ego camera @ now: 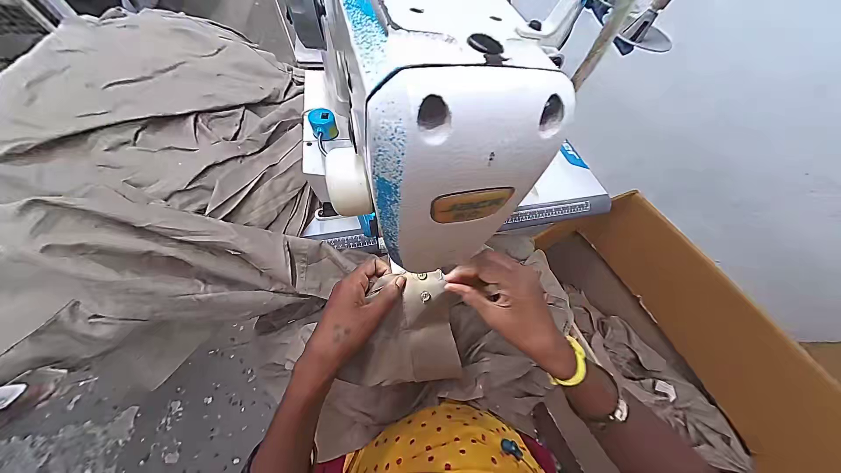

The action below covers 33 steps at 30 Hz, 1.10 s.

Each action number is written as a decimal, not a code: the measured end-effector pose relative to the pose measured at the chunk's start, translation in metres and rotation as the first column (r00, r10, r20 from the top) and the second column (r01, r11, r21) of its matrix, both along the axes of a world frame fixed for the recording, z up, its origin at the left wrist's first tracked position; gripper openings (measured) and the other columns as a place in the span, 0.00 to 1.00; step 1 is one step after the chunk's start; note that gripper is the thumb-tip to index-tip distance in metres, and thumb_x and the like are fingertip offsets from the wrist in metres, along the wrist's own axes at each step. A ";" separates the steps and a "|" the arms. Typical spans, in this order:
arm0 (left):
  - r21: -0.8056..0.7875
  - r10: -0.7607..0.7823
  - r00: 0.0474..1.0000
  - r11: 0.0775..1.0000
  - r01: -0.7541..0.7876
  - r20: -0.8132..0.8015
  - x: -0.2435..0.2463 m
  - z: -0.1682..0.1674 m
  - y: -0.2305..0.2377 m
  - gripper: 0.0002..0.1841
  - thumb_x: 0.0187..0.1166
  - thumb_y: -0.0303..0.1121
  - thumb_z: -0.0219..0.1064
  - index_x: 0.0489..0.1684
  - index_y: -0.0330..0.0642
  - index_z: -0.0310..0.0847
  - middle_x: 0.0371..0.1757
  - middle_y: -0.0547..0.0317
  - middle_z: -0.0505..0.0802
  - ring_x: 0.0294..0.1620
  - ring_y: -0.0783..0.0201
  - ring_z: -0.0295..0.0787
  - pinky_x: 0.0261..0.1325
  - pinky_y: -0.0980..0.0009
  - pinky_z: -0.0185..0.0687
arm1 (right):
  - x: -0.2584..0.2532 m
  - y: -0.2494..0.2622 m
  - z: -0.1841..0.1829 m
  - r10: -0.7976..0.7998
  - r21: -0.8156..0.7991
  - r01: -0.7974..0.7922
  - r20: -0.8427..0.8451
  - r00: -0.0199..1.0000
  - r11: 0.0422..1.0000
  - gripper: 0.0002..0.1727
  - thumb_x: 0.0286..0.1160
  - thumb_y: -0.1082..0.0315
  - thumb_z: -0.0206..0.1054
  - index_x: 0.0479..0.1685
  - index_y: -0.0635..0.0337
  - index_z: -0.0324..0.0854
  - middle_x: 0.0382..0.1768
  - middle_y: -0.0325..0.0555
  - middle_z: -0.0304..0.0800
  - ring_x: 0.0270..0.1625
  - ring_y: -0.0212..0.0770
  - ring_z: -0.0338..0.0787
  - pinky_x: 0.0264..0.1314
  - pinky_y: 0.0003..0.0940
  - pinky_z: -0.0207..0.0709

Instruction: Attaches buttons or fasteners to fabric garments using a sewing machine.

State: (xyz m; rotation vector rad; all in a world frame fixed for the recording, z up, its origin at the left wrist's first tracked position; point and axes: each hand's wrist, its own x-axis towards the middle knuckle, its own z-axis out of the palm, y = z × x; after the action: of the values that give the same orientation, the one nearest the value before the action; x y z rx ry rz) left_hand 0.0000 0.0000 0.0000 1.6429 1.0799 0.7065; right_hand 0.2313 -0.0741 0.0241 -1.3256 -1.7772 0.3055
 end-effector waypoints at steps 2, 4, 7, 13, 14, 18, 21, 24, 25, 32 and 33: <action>0.019 -0.012 1.000 1.000 0.012 -0.010 0.000 0.002 0.000 0.08 0.78 0.41 0.66 0.39 0.48 0.79 0.27 0.73 0.83 0.27 0.81 0.79 0.32 0.81 0.75 | -0.012 0.014 0.002 0.065 -0.011 -0.065 0.010 0.998 0.998 0.09 0.74 0.64 0.75 0.43 0.60 0.91 0.40 0.44 0.93 0.41 0.28 0.90 0.48 0.21 0.84; 0.038 -0.023 0.999 0.999 0.024 -0.024 -0.002 0.001 0.000 0.09 0.78 0.41 0.66 0.39 0.47 0.79 0.27 0.72 0.83 0.26 0.80 0.78 0.32 0.79 0.74 | -0.018 0.023 0.005 0.058 -0.062 -0.053 0.093 0.994 0.997 0.10 0.71 0.61 0.76 0.40 0.59 0.91 0.36 0.44 0.93 0.38 0.31 0.90 0.45 0.26 0.82; 0.028 -0.016 1.000 0.999 0.017 -0.012 -0.004 -0.001 -0.001 0.09 0.77 0.41 0.67 0.39 0.47 0.80 0.27 0.71 0.83 0.27 0.79 0.79 0.33 0.78 0.75 | -0.021 0.029 0.012 0.059 -0.198 -0.019 0.197 0.979 0.980 0.11 0.68 0.59 0.76 0.35 0.57 0.92 0.36 0.45 0.94 0.39 0.37 0.92 0.45 0.35 0.84; 0.008 -0.022 0.999 1.000 0.022 0.024 -0.005 -0.006 0.003 0.09 0.77 0.43 0.67 0.42 0.48 0.81 0.30 0.72 0.85 0.29 0.79 0.81 0.35 0.79 0.78 | -0.022 0.029 0.020 0.080 -0.038 -0.071 0.423 0.903 0.997 0.10 0.73 0.63 0.70 0.31 0.60 0.91 0.28 0.49 0.92 0.33 0.45 0.93 0.34 0.42 0.85; 0.009 -0.019 0.999 1.000 0.019 0.037 -0.006 -0.007 0.005 0.09 0.78 0.43 0.67 0.41 0.49 0.81 0.30 0.72 0.85 0.29 0.80 0.81 0.35 0.79 0.77 | -0.022 0.030 0.018 0.076 0.034 -0.106 0.488 0.870 0.994 0.10 0.73 0.64 0.70 0.31 0.60 0.91 0.25 0.48 0.90 0.30 0.46 0.93 0.30 0.41 0.84; -0.025 0.055 0.996 0.998 -0.053 0.076 0.000 -0.003 0.012 0.07 0.81 0.40 0.64 0.39 0.49 0.79 0.27 0.74 0.82 0.26 0.81 0.77 0.32 0.80 0.74 | -0.010 0.047 0.004 0.028 0.302 -0.319 0.687 0.726 0.898 0.09 0.76 0.66 0.67 0.30 0.58 0.87 0.17 0.44 0.82 0.22 0.42 0.86 0.21 0.33 0.76; 0.026 0.149 0.988 0.988 -0.151 0.048 0.009 -0.006 0.024 0.07 0.81 0.39 0.63 0.37 0.47 0.80 0.24 0.74 0.80 0.24 0.80 0.75 0.31 0.77 0.72 | -0.004 0.057 0.002 0.018 0.372 -0.398 0.711 0.703 0.839 0.09 0.77 0.66 0.66 0.31 0.57 0.87 0.20 0.44 0.86 0.24 0.42 0.88 0.26 0.33 0.79; 0.096 0.250 0.966 0.962 -0.256 0.071 0.020 -0.012 0.028 0.07 0.81 0.36 0.64 0.33 0.46 0.80 0.22 0.75 0.80 0.24 0.82 0.74 0.32 0.79 0.71 | -0.002 0.057 0.002 0.023 0.382 -0.417 0.714 0.700 0.825 0.08 0.81 0.68 0.64 0.35 0.57 0.86 0.23 0.45 0.87 0.29 0.43 0.90 0.31 0.33 0.81; 0.119 0.282 0.956 0.950 -0.290 0.082 0.024 -0.013 0.027 0.07 0.80 0.35 0.64 0.31 0.46 0.79 0.22 0.75 0.79 0.23 0.83 0.73 0.31 0.80 0.70 | -0.002 0.057 0.001 0.018 0.389 -0.417 0.714 0.700 0.822 0.09 0.82 0.68 0.64 0.34 0.57 0.85 0.23 0.45 0.87 0.30 0.43 0.90 0.32 0.33 0.81; 0.198 0.376 0.917 0.896 -0.397 0.135 0.035 -0.024 0.026 0.07 0.77 0.33 0.67 0.29 0.44 0.77 0.21 0.75 0.78 0.23 0.84 0.73 0.32 0.81 0.70 | -0.005 0.056 0.008 0.010 0.362 -0.435 0.759 0.651 0.824 0.09 0.83 0.69 0.61 0.36 0.57 0.85 0.20 0.43 0.86 0.28 0.43 0.89 0.31 0.34 0.80; 0.182 0.368 0.921 0.904 -0.387 0.129 0.033 -0.023 0.027 0.08 0.77 0.33 0.67 0.28 0.45 0.76 0.20 0.76 0.76 0.22 0.84 0.71 0.30 0.81 0.68 | -0.007 0.055 0.008 0.009 0.353 -0.434 0.767 0.642 0.829 0.09 0.82 0.70 0.61 0.35 0.57 0.86 0.19 0.43 0.85 0.26 0.43 0.88 0.29 0.34 0.79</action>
State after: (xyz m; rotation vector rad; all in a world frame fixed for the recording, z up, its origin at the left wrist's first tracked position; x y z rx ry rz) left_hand 0.0334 0.0265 -0.0232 1.5663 1.3110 1.1706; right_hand 0.2243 -0.0194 0.0324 -0.8465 -2.4845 -0.6675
